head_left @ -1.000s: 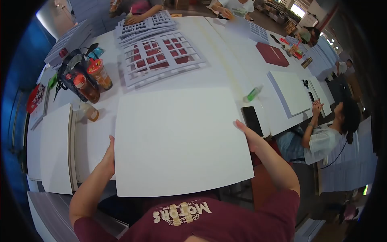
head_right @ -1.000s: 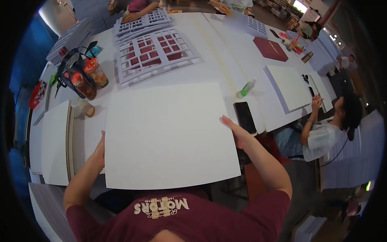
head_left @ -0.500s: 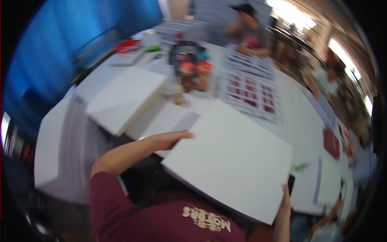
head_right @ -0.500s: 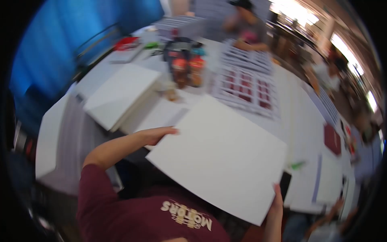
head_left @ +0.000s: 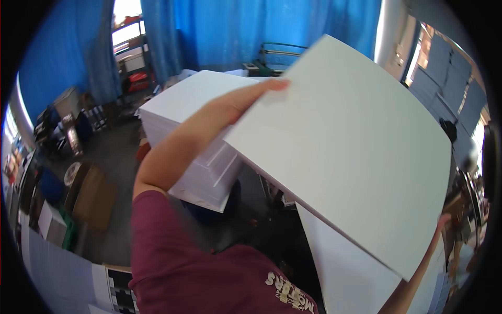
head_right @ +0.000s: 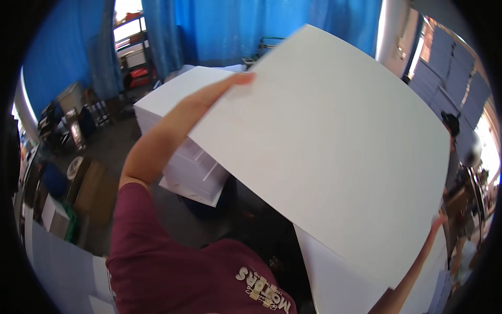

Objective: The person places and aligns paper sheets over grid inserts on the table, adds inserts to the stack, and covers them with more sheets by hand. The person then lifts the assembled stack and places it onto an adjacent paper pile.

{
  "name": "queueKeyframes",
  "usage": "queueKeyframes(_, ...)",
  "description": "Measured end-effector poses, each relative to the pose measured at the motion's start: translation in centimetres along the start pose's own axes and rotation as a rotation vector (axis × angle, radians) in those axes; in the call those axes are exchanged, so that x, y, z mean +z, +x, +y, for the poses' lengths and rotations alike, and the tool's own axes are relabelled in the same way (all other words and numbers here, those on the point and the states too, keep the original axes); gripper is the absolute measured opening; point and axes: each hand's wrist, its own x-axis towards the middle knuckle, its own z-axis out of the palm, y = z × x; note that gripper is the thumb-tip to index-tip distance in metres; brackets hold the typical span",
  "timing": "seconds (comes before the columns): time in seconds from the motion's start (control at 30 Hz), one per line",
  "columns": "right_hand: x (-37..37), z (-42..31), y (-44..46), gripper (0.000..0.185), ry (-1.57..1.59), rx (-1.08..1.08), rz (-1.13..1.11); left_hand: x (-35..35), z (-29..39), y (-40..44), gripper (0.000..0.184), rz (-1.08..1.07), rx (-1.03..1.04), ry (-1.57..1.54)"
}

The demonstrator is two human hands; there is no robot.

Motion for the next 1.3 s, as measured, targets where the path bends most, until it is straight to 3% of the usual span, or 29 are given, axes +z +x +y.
queueKeyframes(0.03, 0.9, 0.5, 3.1, 0.067, 0.025, 0.028, -0.087, -1.3, 0.8, -3.5, 0.062, 0.037, 0.167, 0.034)
queueKeyframes(0.1, 2.4, 2.0, 9.3, 0.067, 0.096, 0.094, -0.271, -3.3, 3.2, -7.9, 0.059, 0.227, 0.221, 0.028)
queueKeyframes(0.13, 3.3, 3.2, 12.6, 0.067, 0.148, 0.141, -0.374, -8.8, 3.5, -7.9, 0.06, 0.204, 0.354, 0.17)
queueKeyframes(0.17, 4.3, 4.4, 15.7, 0.067, 0.179, 0.18, -0.449, -9.7, 4.7, -9.6, 0.06, 0.347, 0.313, 0.202)
queueKeyframes(0.23, 7.4, 7.8, 21.1, 0.069, 0.068, 0.164, -0.384, -15.7, 5.9, -11.7, 0.047, 0.465, 0.388, 0.231)
queueKeyframes(0.27, 9.2, 9.6, 23.6, 0.071, -0.047, 0.136, -0.29, -18.5, 6.3, -13.2, 0.053, 0.42, 0.405, 0.296)
queueKeyframes(0.3, 10.2, 11.9, 26.7, 0.071, 0.023, 0.172, -0.349, -19.5, 6.5, -14.9, 0.051, 0.541, 0.449, 0.325)
queueKeyframes(0.33, 10.4, 14.6, 30.3, 0.072, 0.094, 0.204, -0.404, -20.2, 6.6, -16.4, 0.047, 0.602, 0.41, 0.079)
queueKeyframes(0.37, 9.9, 17.6, 34.3, 0.076, -0.016, 0.189, -0.382, -21.3, 6.7, -17.4, 0.044, 0.632, 0.45, 0.122)
queueKeyframes(0.43, 13.2, 23.0, 37.7, 0.078, 0.317, 0.32, -0.639, -23.0, 6.7, -19.1, 0.044, 0.63, 0.47, 0.07)
queueKeyframes(0.5, 15.3, 28.0, 41.4, 0.078, 0.54, 0.443, -0.737, -23.3, 7.1, -19.9, 0.042, 0.742, 0.422, 0.044)
queueKeyframes(0.57, 19.4, 29.0, 42.1, 0.076, 0.309, 0.37, -0.448, -25.0, 7.6, -20.9, 0.043, 0.779, 0.426, 0.1)
queueKeyframes(0.67, 23.3, 30.3, 45.5, 0.077, 0.206, 0.273, -0.419, -27.7, 8.7, -21.9, 0.046, 0.807, 0.487, 0.307)
queueKeyframes(0.8, 25.1, 31.1, 50.8, 0.08, 0.116, 0.244, -0.481, -25.3, 9.3, -20.4, 0.046, 0.854, 0.476, 0.302)
queueKeyframes(0.9, 22.2, 34.7, 54.4, 0.083, 0.047, 0.32, -0.415, -27.6, 7.1, -19.8, 0.051, 0.891, 0.416, 0.243)
queueKeyframes(0.93, 19.9, 37.5, 56.1, 0.083, 0.013, 0.241, -0.398, -28.1, 5.3, -19.6, 0.053, 0.965, 0.354, 0.143)
queueKeyframes(0.97, 18.1, 39.4, 56.7, 0.077, -0.214, 0.175, -0.165, -27.9, 3.9, -19.1, 0.055, 1.033, 0.298, 0.043)
queueKeyframes(1.0, 16.5, 40.4, 56.0, 0.076, -0.424, 0.057, -0.082, -26.9, 3.6, -18.4, 0.056, 1.031, 0.29, -0.007)
queueKeyframes(1.07, 12.1, 42.7, 56.8, 0.07, -0.596, 0.114, -0.015, -24.4, 3.7, -17.1, 0.058, 1.026, 0.274, -0.108)
queueKeyframes(1.17, 9.6, 44.9, 56.0, 0.062, -0.516, 0.149, -0.053, -23.5, 4.0, -16.7, 0.061, 1.06, 0.217, -0.116)
queueKeyframes(1.2, 9.6, 44.7, 55.6, 0.049, -0.504, 0.256, -0.052, -23.4, 4.0, -16.5, 0.063, 1.046, 0.214, -0.093)
queueKeyframes(1.3, 9.1, 46.2, 55.4, 0.041, -0.533, 0.11, -0.073, -23.0, 4.1, -16.0, 0.068, 1.024, 0.194, -0.021)
